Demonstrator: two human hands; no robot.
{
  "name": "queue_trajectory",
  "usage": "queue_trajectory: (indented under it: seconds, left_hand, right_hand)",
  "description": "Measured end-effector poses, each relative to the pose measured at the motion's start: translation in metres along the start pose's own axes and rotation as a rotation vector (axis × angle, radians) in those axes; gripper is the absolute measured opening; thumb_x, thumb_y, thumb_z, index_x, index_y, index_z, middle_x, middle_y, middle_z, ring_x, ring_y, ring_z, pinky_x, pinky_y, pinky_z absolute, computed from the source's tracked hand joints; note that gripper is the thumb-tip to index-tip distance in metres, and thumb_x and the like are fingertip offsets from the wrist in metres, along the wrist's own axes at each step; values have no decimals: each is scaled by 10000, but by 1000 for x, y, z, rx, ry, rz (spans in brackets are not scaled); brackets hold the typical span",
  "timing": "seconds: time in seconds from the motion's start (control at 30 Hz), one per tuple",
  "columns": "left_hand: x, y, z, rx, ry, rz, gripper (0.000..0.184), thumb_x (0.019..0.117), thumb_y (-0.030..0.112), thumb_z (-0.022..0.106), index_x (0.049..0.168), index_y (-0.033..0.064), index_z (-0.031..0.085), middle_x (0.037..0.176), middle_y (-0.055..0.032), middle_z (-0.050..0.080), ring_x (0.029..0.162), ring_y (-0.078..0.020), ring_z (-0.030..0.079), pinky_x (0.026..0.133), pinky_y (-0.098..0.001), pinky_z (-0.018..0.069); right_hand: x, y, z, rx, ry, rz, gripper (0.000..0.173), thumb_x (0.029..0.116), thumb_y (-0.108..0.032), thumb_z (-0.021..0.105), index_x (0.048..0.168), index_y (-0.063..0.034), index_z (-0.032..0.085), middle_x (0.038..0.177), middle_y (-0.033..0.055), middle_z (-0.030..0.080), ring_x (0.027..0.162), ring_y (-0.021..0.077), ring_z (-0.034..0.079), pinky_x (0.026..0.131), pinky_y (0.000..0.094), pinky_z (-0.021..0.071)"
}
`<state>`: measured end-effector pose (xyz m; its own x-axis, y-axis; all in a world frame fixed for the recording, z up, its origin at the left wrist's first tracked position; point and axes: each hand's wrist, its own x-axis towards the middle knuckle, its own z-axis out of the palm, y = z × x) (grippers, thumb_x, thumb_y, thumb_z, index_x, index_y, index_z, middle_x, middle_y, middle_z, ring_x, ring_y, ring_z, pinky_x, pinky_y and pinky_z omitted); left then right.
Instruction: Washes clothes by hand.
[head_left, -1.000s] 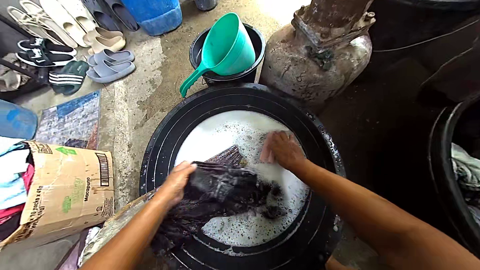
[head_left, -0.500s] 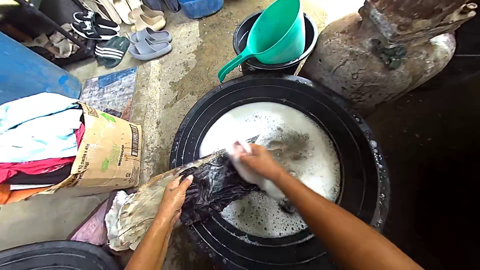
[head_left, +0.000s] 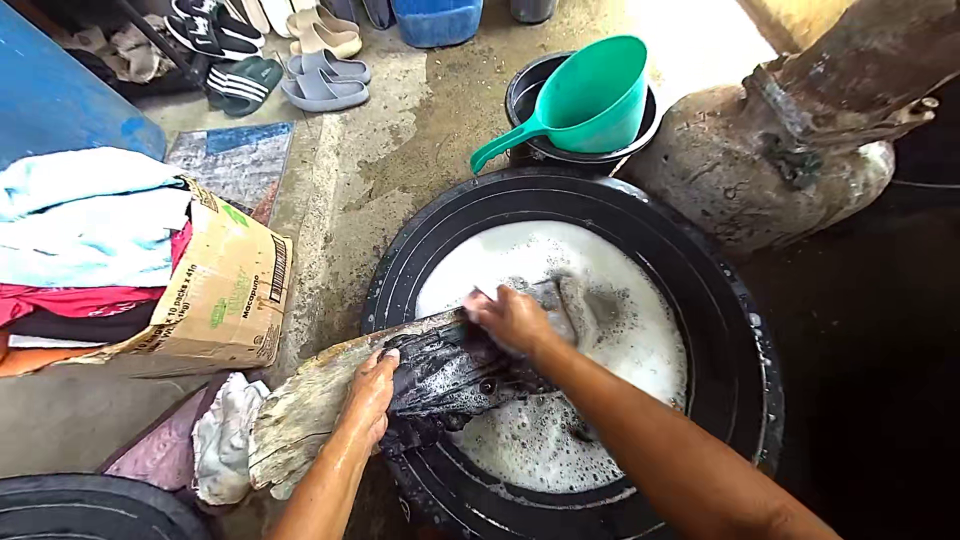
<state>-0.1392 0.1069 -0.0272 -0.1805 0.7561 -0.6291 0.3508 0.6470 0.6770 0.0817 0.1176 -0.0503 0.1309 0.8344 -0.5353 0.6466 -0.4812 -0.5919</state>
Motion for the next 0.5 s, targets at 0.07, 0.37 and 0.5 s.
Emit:
queue_trajectory:
  seconds: [0.07, 0.37, 0.5]
  left_hand:
    - [1, -1, -1, 11, -13, 6, 429, 1102, 219, 451, 1468, -4, 467, 1478, -231, 495, 1363, -325, 480, 1113, -528, 387]
    - [2, -1, -4, 35, -25, -20, 449, 1102, 236, 451, 1487, 3, 448, 1489, -254, 472, 1378, -354, 459, 1112, -555, 373]
    - [3, 1, -2, 43, -17, -2, 446, 1104, 237, 445, 1481, 0, 458, 1514, -243, 457, 1411, -349, 430, 1135, -556, 349]
  right_hand:
    - [-15, -49, 20, 132, -10, -184, 510, 972, -355, 718, 1281, 36, 616, 1094, 280, 701, 1062, 451, 686, 917, 655, 531]
    - [25, 78, -10, -128, 105, 101, 586, 1013, -420, 647, 1376, 30, 555, 1223, 313, 664, 1155, 502, 647, 962, 693, 496]
    - [4, 30, -14, 49, 166, -28, 509, 1000, -313, 688, 1305, 82, 589, 1145, 302, 689, 1101, 465, 675, 973, 645, 514]
